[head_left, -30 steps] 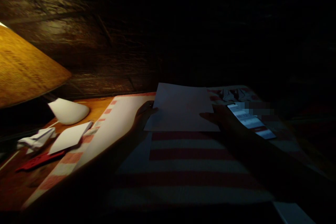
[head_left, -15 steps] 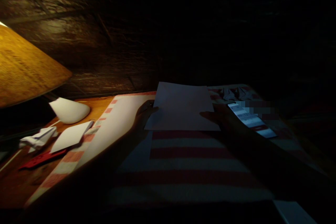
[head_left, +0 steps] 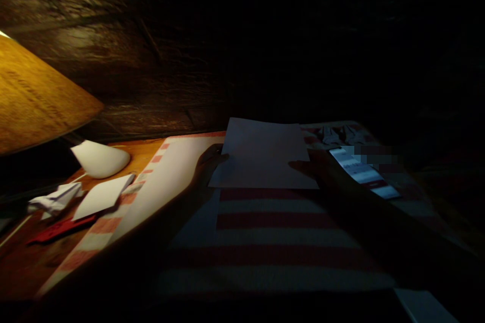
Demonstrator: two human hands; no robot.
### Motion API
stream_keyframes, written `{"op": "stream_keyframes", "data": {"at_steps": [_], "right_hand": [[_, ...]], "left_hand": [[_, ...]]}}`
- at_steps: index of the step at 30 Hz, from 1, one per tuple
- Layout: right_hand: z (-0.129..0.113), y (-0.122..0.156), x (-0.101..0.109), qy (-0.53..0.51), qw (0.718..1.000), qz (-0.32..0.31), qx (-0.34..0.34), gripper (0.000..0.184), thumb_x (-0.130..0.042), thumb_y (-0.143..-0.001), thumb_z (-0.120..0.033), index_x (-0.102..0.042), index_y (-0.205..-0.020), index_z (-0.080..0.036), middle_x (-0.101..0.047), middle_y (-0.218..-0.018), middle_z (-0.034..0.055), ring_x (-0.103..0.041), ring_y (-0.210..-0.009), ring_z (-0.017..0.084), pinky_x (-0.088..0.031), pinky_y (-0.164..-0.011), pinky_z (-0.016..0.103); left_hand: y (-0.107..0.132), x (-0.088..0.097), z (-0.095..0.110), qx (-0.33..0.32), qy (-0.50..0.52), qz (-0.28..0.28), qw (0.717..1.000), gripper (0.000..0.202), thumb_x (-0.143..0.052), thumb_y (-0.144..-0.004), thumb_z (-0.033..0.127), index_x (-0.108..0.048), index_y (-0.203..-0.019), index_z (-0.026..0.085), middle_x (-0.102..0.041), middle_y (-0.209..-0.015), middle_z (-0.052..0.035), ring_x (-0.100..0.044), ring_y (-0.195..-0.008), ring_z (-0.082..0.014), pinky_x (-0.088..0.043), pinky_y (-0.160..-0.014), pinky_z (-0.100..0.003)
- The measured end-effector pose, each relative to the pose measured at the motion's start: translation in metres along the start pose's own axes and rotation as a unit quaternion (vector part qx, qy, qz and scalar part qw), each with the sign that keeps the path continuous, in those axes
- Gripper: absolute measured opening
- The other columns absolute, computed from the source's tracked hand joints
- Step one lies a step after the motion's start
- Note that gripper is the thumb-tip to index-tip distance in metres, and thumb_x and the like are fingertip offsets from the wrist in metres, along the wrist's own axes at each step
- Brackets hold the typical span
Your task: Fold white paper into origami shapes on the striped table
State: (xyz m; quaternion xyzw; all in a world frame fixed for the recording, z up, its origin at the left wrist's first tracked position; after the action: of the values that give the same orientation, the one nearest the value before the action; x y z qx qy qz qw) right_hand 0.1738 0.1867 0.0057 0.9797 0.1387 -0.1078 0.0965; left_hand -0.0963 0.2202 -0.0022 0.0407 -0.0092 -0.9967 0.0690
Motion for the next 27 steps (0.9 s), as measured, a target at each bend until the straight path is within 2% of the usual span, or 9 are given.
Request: {"op": "stream_keyframes", "data": {"at_steps": [5, 11, 27], "right_hand": [[0.0039, -0.0033, 0.0037, 0.000, 1.000, 0.014, -0.008, 0.031, -0.077, -0.078, -0.027, -0.073, -0.108, -0.023, -0.076, -0.111, 0.0083, -0.069, -0.107, 0.034, -0.051, -0.103, 0.054], [0.0012, -0.0023, 0.0020, -0.006, 1.000, 0.007, 0.008, 0.033, -0.076, -0.078, -0.027, -0.072, -0.111, -0.025, -0.076, -0.113, 0.0077, -0.066, -0.116, 0.034, -0.052, -0.103, 0.052], [-0.0055, 0.0043, -0.0048, 0.032, 0.999, -0.005, -0.003, 0.038, -0.070, -0.082, -0.028, -0.068, -0.119, -0.024, -0.075, -0.114, 0.0103, -0.066, -0.115, 0.037, -0.053, -0.100, 0.054]], "left_hand": [[0.0003, -0.0013, -0.0002, 0.007, 0.004, -0.001, 1.000, 0.028, -0.075, -0.067, 0.027, -0.069, -0.093, 0.019, -0.071, -0.079, -0.0010, -0.067, -0.068, -0.0191, -0.049, -0.060, -0.028], [0.0001, -0.0010, -0.0006, 0.009, 0.001, -0.006, 1.000, 0.032, -0.075, -0.067, 0.030, -0.069, -0.097, 0.019, -0.071, -0.080, -0.0012, -0.066, -0.068, -0.0196, -0.050, -0.061, -0.028], [0.0014, -0.0017, 0.0012, 0.003, -0.004, -0.006, 1.000, 0.028, -0.074, -0.068, 0.028, -0.069, -0.094, 0.019, -0.072, -0.082, -0.0028, -0.066, -0.070, -0.0208, -0.049, -0.060, -0.029]]}}
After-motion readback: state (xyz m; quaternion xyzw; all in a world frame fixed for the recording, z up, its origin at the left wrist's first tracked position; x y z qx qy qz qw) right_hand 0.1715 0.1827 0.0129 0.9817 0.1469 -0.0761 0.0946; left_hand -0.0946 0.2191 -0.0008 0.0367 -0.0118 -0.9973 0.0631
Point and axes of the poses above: each hand's wrist, its own y-axis away from the middle knuckle, its own x-axis out of the back of the hand, z = x × y, the point moved 8 cm from there along -y, towards the middle knuckle
